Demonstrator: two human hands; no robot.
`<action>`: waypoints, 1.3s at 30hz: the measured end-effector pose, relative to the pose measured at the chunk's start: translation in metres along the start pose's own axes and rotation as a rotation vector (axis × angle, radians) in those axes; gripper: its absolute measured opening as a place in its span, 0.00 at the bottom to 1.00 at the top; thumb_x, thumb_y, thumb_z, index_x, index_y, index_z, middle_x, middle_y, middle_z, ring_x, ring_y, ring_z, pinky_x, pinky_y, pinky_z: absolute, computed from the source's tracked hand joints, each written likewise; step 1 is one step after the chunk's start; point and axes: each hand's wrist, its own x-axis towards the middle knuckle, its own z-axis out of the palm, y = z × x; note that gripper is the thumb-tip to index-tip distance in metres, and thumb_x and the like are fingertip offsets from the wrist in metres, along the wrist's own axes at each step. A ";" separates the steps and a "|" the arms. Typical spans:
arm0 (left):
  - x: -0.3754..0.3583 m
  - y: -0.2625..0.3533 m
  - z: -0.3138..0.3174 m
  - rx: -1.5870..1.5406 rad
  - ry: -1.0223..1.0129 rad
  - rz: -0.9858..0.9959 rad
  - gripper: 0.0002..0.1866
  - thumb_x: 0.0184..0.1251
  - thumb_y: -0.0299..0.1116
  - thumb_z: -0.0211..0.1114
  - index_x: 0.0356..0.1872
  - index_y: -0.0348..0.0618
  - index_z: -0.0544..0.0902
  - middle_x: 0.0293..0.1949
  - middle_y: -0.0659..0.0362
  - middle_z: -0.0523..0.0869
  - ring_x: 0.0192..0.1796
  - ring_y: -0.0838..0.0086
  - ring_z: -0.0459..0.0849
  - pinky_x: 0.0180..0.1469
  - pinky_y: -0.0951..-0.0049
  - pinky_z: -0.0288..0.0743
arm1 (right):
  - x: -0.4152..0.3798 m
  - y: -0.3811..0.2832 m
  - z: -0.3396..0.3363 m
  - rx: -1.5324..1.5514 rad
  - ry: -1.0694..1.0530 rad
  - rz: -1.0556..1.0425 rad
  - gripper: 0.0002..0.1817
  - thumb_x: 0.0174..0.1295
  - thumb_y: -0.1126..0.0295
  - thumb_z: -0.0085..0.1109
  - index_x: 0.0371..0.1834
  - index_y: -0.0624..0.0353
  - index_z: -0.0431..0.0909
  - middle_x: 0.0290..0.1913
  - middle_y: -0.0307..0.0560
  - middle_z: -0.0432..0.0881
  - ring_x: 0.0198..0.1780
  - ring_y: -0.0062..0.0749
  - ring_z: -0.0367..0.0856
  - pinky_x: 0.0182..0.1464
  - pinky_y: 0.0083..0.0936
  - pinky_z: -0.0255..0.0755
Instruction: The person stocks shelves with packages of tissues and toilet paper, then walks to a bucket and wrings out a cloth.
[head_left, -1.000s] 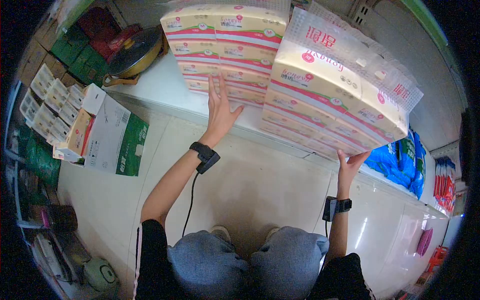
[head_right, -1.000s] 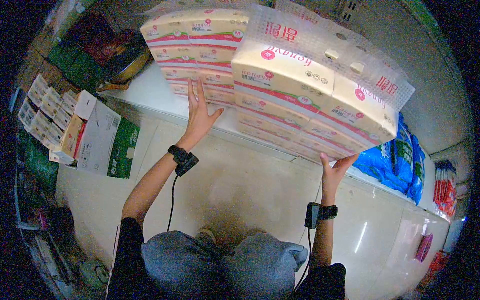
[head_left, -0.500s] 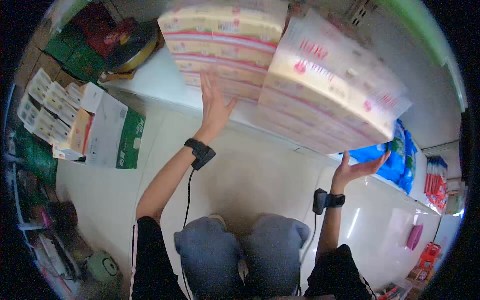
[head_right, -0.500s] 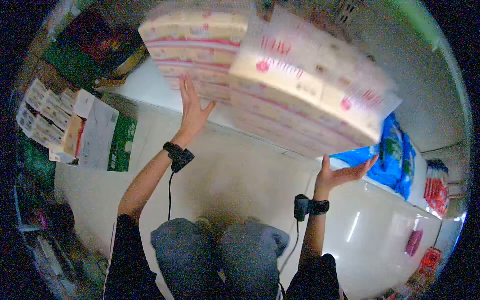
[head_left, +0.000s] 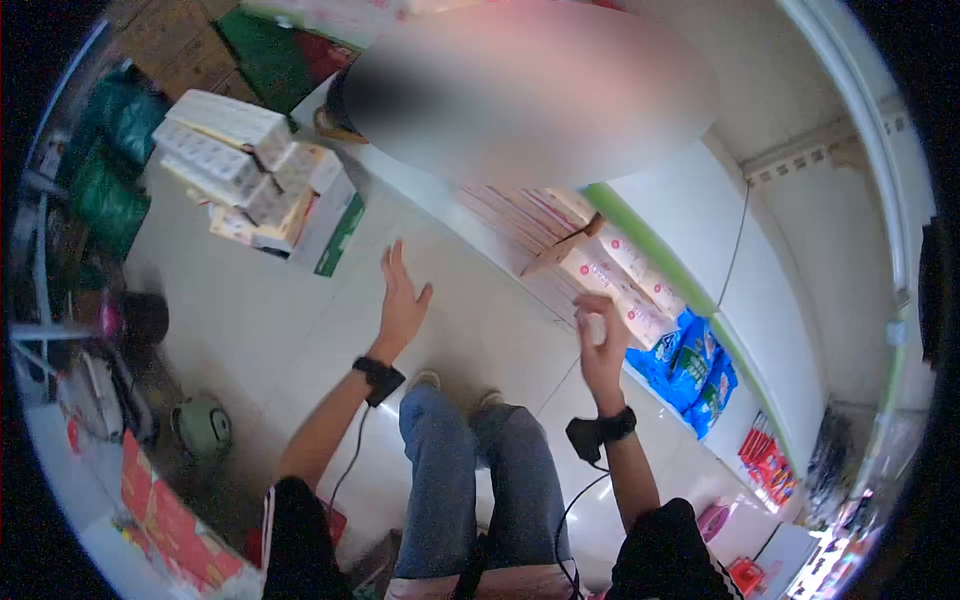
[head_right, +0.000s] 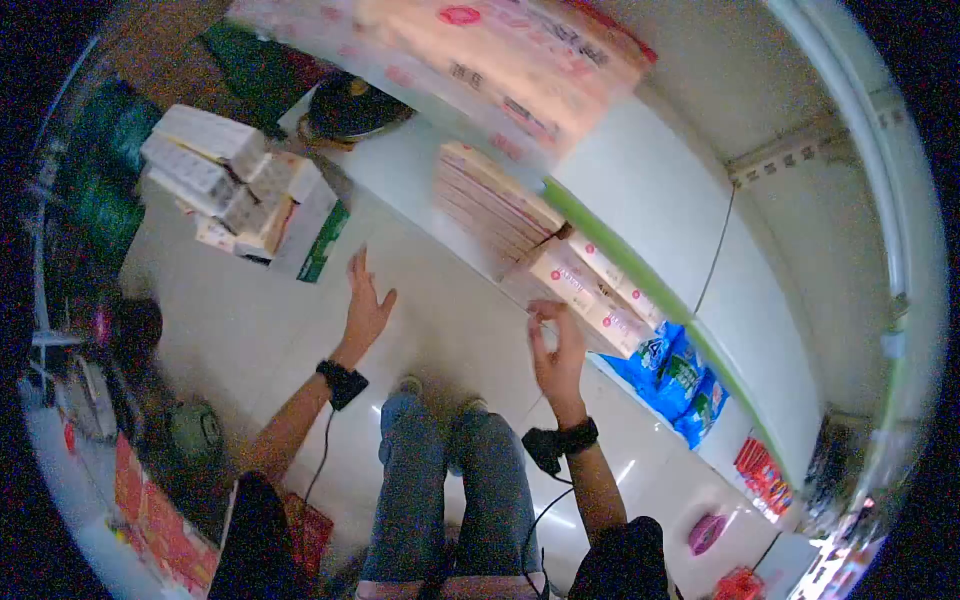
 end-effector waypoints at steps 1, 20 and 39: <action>-0.019 0.000 -0.013 0.060 0.049 -0.013 0.39 0.50 0.24 0.58 0.61 0.38 0.44 0.58 0.38 0.48 0.49 0.42 0.67 0.49 0.62 0.68 | 0.022 -0.010 -0.004 0.285 0.048 0.195 0.07 0.53 0.71 0.49 0.34 0.61 0.70 0.34 0.45 0.75 0.35 0.31 0.73 0.38 0.27 0.67; -0.215 0.075 -0.233 -0.596 0.193 -0.562 0.08 0.59 0.29 0.54 0.40 0.40 0.71 0.33 0.60 0.77 0.32 0.78 0.75 0.34 0.79 0.69 | 0.202 -0.061 -0.036 1.350 0.249 0.625 0.09 0.62 0.66 0.44 0.25 0.55 0.66 0.16 0.32 0.58 0.19 0.18 0.56 0.25 0.15 0.55; 0.016 0.259 -0.150 -1.420 -0.588 -0.721 0.25 0.60 0.54 0.47 0.45 0.42 0.72 0.40 0.57 0.77 0.43 0.71 0.76 0.50 0.72 0.66 | 0.056 -0.221 -0.133 0.540 0.184 0.626 0.09 0.61 0.66 0.47 0.23 0.54 0.67 0.18 0.31 0.65 0.19 0.14 0.59 0.23 0.12 0.56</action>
